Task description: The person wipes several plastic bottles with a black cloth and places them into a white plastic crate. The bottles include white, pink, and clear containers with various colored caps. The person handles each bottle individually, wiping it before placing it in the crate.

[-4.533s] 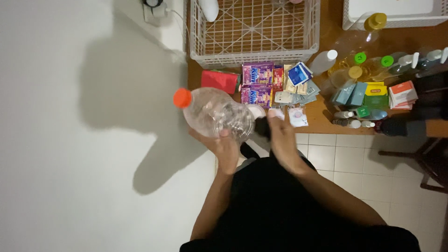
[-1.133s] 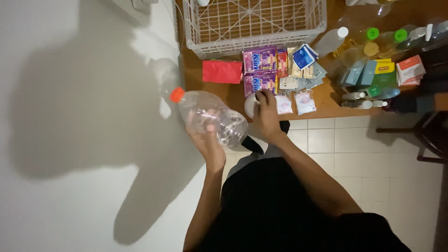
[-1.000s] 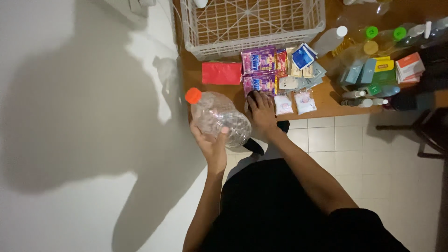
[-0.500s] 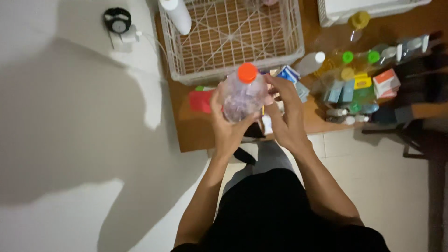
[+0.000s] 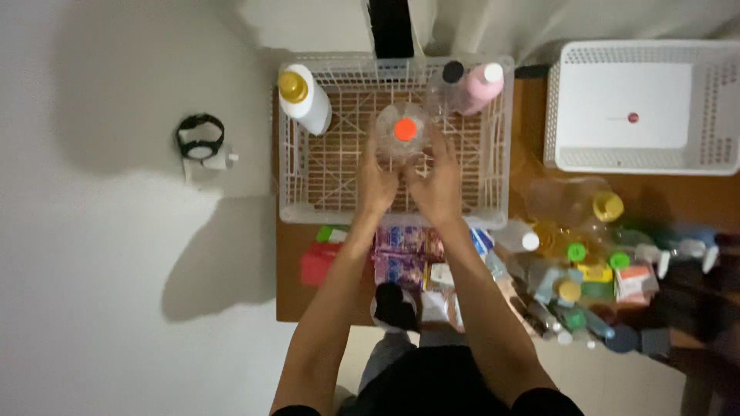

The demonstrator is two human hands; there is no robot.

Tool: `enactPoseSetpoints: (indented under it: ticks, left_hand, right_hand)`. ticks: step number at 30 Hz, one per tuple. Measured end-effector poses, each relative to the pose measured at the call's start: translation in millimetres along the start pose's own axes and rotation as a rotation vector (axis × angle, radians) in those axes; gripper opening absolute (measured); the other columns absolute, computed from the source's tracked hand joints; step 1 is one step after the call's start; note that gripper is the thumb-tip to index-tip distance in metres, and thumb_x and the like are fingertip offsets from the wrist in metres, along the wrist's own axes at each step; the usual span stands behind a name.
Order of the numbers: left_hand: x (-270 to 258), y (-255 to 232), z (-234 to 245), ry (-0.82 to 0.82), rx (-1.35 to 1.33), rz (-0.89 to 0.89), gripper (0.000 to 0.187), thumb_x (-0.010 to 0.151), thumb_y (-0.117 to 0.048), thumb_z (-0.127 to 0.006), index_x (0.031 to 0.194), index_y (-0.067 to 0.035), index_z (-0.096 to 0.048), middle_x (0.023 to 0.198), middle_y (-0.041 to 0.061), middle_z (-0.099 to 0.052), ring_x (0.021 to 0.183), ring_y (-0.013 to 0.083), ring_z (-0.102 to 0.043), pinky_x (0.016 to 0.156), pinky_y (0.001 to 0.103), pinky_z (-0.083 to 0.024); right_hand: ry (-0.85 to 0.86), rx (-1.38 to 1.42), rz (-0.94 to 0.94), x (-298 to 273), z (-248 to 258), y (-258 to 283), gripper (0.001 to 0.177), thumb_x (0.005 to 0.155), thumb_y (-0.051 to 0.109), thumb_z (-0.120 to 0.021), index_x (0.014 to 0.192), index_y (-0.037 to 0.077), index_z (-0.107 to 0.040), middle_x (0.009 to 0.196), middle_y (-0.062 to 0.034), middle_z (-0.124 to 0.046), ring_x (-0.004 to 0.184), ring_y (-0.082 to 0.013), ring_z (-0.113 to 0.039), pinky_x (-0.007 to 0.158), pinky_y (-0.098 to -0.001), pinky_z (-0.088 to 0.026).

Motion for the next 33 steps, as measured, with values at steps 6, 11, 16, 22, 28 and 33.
enactPoseSetpoints:
  ticks: [6,11,16,22,28,33]
  left_hand:
    - [45.1,17.0,-8.3,0.029,-0.152,-0.099,0.094,0.089,0.005,-0.076,0.165,-0.012,-0.024,0.16,0.02,-0.046,0.143,0.033,-0.052,0.112,0.041,-0.052]
    - [64.5,26.2,-15.2,0.06,-0.159,-0.014,0.104,0.08,0.005,-0.08,0.163,-0.012,-0.018,0.159,0.019,-0.042,0.141,0.0309,-0.049,0.11,0.038,-0.052]
    - [71.7,47.0,-21.4,0.032,-0.046,-0.116,0.107,0.083,0.004,-0.084,0.165,-0.013,-0.018,0.157,0.019,-0.047,0.141,0.0311,-0.053,0.114,0.039,-0.048]
    - [79.0,34.0,-20.4,0.074,-0.144,0.012,0.106,0.085,0.003,-0.081,0.166,-0.017,-0.016,0.163,0.019,-0.045,0.139,0.0302,-0.055,0.107,0.042,-0.053]
    - [88.4,57.1,-26.7,0.087,-0.057,0.042,0.111,0.076,0.001,-0.086,0.163,-0.017,-0.02,0.156,0.017,-0.049,0.137,0.0286,-0.058,0.11,0.04,-0.054]
    - [85.7,78.9,-30.6,0.075,-0.169,-0.064,0.104,0.087,-0.006,-0.079,0.169,-0.014,-0.016,0.16,0.018,-0.049,0.138,0.0296,-0.06,0.108,0.041,-0.054]
  right_hand:
    - [0.021,0.045,0.013,31.8,-28.9,-30.5,0.072,0.09,-0.009,-0.062,0.157,-0.001,-0.037,0.148,-0.0273,-0.048,0.121,-0.0354,-0.061,0.095,-0.039,-0.059]
    - [0.033,0.092,-0.036,44.2,-35.2,-36.6,0.071,0.09,-0.01,-0.06,0.157,0.001,-0.038,0.15,-0.0278,-0.047,0.124,-0.0366,-0.062,0.095,-0.0394,-0.058]
    - [0.035,0.051,-0.068,45.5,-45.7,-56.8,0.07,0.092,-0.006,-0.062,0.157,0.002,-0.036,0.151,-0.0285,-0.047,0.124,-0.0398,-0.061,0.099,-0.0419,-0.056]
    - [0.003,0.023,-0.008,45.2,-51.1,-66.1,0.071,0.092,-0.007,-0.062,0.157,0.001,-0.036,0.149,-0.0304,-0.049,0.133,-0.0453,-0.055,0.11,-0.0482,-0.049]
    - [-0.001,0.024,0.017,38.8,-53.1,-65.3,0.078,0.088,-0.007,-0.061,0.159,0.003,-0.032,0.15,-0.0326,-0.047,0.135,-0.0452,-0.052,0.111,-0.0482,-0.048]
    - [0.057,0.012,-0.095,26.2,-46.0,-50.9,0.076,0.088,-0.004,-0.061,0.159,0.001,-0.032,0.141,-0.032,-0.05,0.127,-0.0467,-0.055,0.107,-0.0492,-0.047]
Point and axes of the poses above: each hand's wrist, its own x-axis towards the middle knuckle, its own z-axis out of the back of the hand, y = z × x, the point moved 3 cm from there along x, towards the middle knuckle
